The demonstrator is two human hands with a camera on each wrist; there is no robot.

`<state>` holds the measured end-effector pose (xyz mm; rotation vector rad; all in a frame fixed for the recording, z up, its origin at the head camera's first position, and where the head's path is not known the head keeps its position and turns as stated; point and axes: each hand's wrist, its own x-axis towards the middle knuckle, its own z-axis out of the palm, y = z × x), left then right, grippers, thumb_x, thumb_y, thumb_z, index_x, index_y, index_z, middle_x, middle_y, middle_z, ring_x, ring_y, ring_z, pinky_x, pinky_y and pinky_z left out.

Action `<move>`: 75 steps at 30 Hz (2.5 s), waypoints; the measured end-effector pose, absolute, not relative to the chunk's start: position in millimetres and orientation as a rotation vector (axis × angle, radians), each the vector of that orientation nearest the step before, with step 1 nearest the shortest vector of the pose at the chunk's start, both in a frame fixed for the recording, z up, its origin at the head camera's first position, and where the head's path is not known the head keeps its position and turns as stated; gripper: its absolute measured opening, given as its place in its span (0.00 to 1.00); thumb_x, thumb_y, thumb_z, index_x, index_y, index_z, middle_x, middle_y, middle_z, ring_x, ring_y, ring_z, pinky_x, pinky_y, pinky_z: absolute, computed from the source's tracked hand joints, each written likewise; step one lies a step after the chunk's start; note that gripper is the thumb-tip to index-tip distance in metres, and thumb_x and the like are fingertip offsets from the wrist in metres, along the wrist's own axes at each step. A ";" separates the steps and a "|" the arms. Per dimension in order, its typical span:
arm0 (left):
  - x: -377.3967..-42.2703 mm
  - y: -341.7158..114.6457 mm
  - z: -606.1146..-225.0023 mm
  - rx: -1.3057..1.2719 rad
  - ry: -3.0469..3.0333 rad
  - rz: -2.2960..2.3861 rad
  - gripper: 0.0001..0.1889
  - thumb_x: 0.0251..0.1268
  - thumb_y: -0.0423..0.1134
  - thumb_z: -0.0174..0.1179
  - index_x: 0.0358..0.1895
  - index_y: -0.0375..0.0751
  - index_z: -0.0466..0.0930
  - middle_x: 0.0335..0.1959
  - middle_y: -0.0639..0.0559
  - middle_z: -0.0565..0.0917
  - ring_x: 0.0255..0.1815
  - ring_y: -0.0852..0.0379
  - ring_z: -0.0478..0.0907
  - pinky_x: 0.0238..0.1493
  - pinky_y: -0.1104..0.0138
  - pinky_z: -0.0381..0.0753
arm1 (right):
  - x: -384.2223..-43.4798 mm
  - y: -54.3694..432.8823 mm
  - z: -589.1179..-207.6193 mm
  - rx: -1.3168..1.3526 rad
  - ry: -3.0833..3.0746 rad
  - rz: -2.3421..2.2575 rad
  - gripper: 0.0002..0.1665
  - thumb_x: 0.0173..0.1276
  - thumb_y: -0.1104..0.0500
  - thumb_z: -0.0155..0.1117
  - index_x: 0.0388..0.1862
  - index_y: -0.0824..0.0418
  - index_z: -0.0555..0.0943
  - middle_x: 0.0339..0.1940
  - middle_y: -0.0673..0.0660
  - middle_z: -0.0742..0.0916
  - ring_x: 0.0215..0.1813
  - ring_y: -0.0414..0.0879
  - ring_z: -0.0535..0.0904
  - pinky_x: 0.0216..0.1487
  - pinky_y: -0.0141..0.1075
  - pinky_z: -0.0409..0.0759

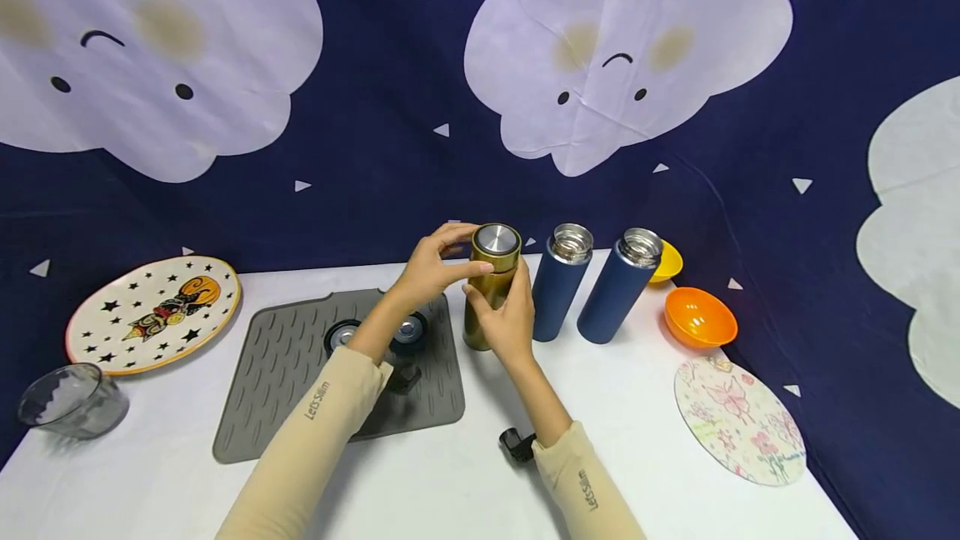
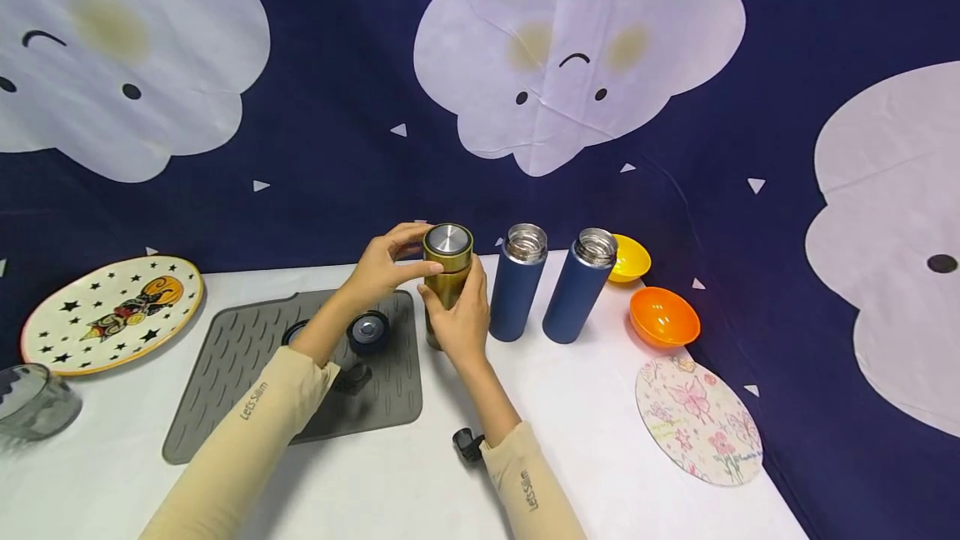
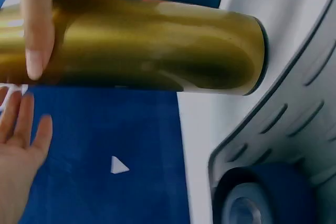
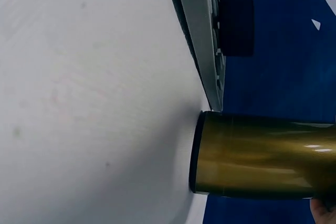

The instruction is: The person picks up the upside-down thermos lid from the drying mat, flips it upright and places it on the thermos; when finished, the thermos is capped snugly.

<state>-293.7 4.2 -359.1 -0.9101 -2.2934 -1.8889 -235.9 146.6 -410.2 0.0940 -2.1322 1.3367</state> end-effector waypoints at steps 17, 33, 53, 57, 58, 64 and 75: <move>-262.5 64.0 -362.2 -0.428 -2.138 -1.678 0.49 0.42 0.50 0.80 0.67 0.39 0.61 0.56 0.41 0.83 0.53 0.45 0.82 0.54 0.54 0.81 | -234.0 145.6 -414.3 0.059 -2.163 1.246 0.41 0.54 0.64 0.67 0.68 0.68 0.65 0.61 0.70 0.78 0.61 0.67 0.76 0.59 0.62 0.73; -277.7 27.1 -359.8 -0.863 -2.081 -2.257 0.42 0.59 0.35 0.65 0.76 0.41 0.53 0.67 0.39 0.75 0.67 0.44 0.72 0.70 0.53 0.68 | -237.8 148.5 -412.5 0.103 -2.142 1.342 0.48 0.59 0.56 0.73 0.75 0.61 0.61 0.66 0.64 0.76 0.64 0.59 0.75 0.63 0.57 0.72; -274.8 10.7 -373.3 -0.626 -2.161 -1.811 0.28 0.53 0.40 0.76 0.60 0.43 0.81 0.56 0.46 0.84 0.64 0.49 0.74 0.71 0.47 0.64 | -237.9 146.5 -409.4 0.114 -2.159 1.336 0.49 0.58 0.51 0.75 0.74 0.61 0.62 0.64 0.64 0.77 0.63 0.59 0.75 0.64 0.56 0.72; -274.2 9.4 -372.6 -0.642 -2.197 -1.852 0.29 0.55 0.40 0.74 0.62 0.44 0.80 0.58 0.46 0.83 0.67 0.49 0.72 0.72 0.46 0.61 | -237.6 147.2 -410.4 0.107 -2.154 1.352 0.49 0.58 0.51 0.75 0.74 0.61 0.62 0.63 0.64 0.77 0.62 0.59 0.75 0.64 0.56 0.71; -274.0 9.5 -372.8 -0.648 -2.202 -1.862 0.29 0.56 0.40 0.74 0.63 0.44 0.79 0.58 0.46 0.83 0.67 0.49 0.72 0.73 0.46 0.60 | -237.6 147.7 -410.6 0.109 -2.152 1.359 0.49 0.58 0.52 0.76 0.74 0.61 0.62 0.63 0.64 0.77 0.62 0.59 0.75 0.64 0.56 0.71; -270.9 5.4 -370.3 -0.712 -2.233 -1.866 0.32 0.58 0.40 0.72 0.68 0.44 0.74 0.65 0.47 0.78 0.69 0.50 0.72 0.73 0.47 0.62 | -236.8 153.9 -408.0 0.129 -2.175 1.413 0.50 0.56 0.53 0.78 0.73 0.61 0.62 0.62 0.63 0.79 0.61 0.58 0.76 0.64 0.53 0.72; -244.7 -91.5 -375.7 -0.631 -2.339 -1.749 0.28 0.62 0.36 0.69 0.66 0.39 0.74 0.65 0.40 0.77 0.69 0.44 0.71 0.72 0.46 0.62 | -208.9 162.5 -402.1 0.049 -2.238 1.435 0.59 0.52 0.48 0.81 0.76 0.60 0.58 0.66 0.62 0.74 0.68 0.54 0.72 0.65 0.51 0.73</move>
